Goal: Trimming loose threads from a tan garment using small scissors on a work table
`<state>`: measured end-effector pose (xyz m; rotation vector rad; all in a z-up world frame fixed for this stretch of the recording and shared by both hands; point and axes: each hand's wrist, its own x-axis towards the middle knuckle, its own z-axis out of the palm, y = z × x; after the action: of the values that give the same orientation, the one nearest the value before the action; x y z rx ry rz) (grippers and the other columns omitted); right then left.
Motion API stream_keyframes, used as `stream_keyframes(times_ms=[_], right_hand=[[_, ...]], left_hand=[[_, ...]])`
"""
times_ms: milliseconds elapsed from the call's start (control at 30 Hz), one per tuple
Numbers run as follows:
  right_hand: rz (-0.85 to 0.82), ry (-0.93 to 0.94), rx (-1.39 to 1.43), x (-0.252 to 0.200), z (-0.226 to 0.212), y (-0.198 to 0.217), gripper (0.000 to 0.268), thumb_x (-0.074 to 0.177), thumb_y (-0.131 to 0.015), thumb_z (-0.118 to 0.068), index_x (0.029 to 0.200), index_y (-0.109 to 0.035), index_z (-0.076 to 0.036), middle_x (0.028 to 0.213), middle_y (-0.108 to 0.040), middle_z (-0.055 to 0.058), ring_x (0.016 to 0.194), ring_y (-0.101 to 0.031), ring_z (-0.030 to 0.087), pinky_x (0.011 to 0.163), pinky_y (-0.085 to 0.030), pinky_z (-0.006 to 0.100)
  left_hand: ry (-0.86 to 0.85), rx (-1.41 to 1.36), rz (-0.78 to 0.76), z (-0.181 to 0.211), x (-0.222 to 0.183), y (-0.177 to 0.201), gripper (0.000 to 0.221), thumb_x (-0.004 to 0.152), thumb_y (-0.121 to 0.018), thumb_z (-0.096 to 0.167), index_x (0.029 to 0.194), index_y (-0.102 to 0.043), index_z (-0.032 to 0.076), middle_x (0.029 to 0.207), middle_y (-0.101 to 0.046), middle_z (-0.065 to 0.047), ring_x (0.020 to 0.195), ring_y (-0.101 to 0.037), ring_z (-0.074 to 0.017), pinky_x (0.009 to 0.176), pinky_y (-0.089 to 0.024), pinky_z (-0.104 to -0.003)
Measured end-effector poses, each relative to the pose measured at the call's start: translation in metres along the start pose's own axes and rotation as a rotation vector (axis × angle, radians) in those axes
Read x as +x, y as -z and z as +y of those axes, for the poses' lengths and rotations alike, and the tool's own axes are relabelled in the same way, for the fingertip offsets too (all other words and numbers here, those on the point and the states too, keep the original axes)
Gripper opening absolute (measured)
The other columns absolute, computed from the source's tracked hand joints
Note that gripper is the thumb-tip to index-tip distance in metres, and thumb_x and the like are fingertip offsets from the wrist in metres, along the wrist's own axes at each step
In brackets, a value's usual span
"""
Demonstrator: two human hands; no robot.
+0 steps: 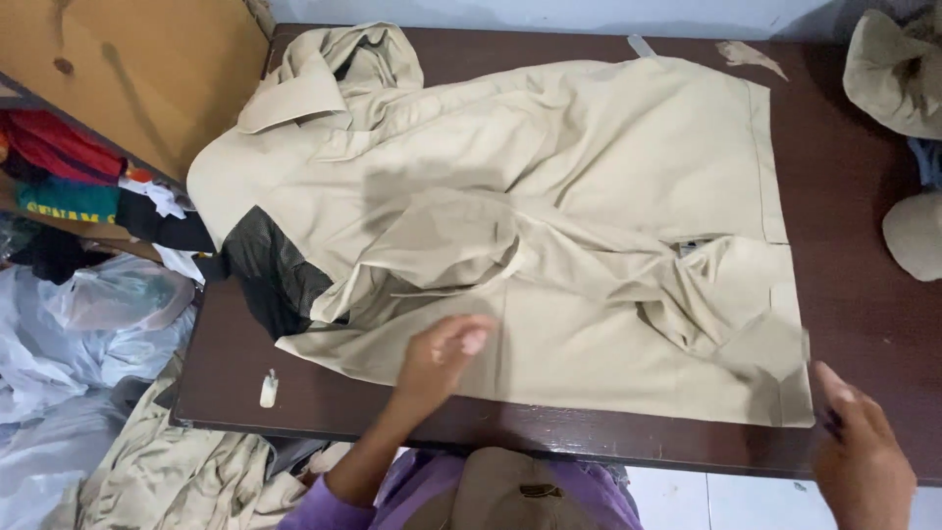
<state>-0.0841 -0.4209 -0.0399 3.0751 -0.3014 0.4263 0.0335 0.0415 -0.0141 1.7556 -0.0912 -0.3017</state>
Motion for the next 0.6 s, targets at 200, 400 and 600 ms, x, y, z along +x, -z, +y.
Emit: stream_keyframes(times_ms=[200,400,600], right_hand=[[0.030,-0.153,0.526,0.004,-0.031,0.015,0.054,0.086,-0.047,0.014,0.137,-0.061,-0.001,0.126,-0.062,0.011,0.103,-0.056,0.021,0.092,-0.041,0.032],[-0.149,-0.348,0.931,0.026,-0.132,0.057,0.027,0.104,-0.042,-0.003,0.129,-0.053,-0.006,0.115,-0.061,0.007,0.063,-0.056,0.017,0.040,-0.034,0.024],[-0.242,-0.524,1.229,0.026,-0.208,0.059,0.018,0.091,-0.055,-0.013,0.106,-0.065,-0.013,0.080,-0.065,0.004,0.042,-0.031,0.008,0.039,-0.026,0.022]], left_hand=[[-0.474,0.586,0.406,0.006,0.016,0.034,0.022,0.092,-0.049,0.020,0.108,-0.060,0.010,0.106,-0.063,-0.004,0.102,-0.058,-0.0224,0.092,-0.040,-0.037],[-0.324,0.831,0.228,0.002,0.043,0.020,0.016,0.082,-0.055,0.020,0.091,-0.068,0.018,0.094,-0.069,0.000,0.080,-0.064,-0.0224,0.060,-0.048,-0.038],[0.078,-0.373,-0.012,0.035,0.027,-0.015,0.014,0.080,-0.066,0.017,0.087,-0.071,0.006,0.074,-0.058,0.003,0.055,-0.047,-0.0055,0.048,-0.039,-0.018]])
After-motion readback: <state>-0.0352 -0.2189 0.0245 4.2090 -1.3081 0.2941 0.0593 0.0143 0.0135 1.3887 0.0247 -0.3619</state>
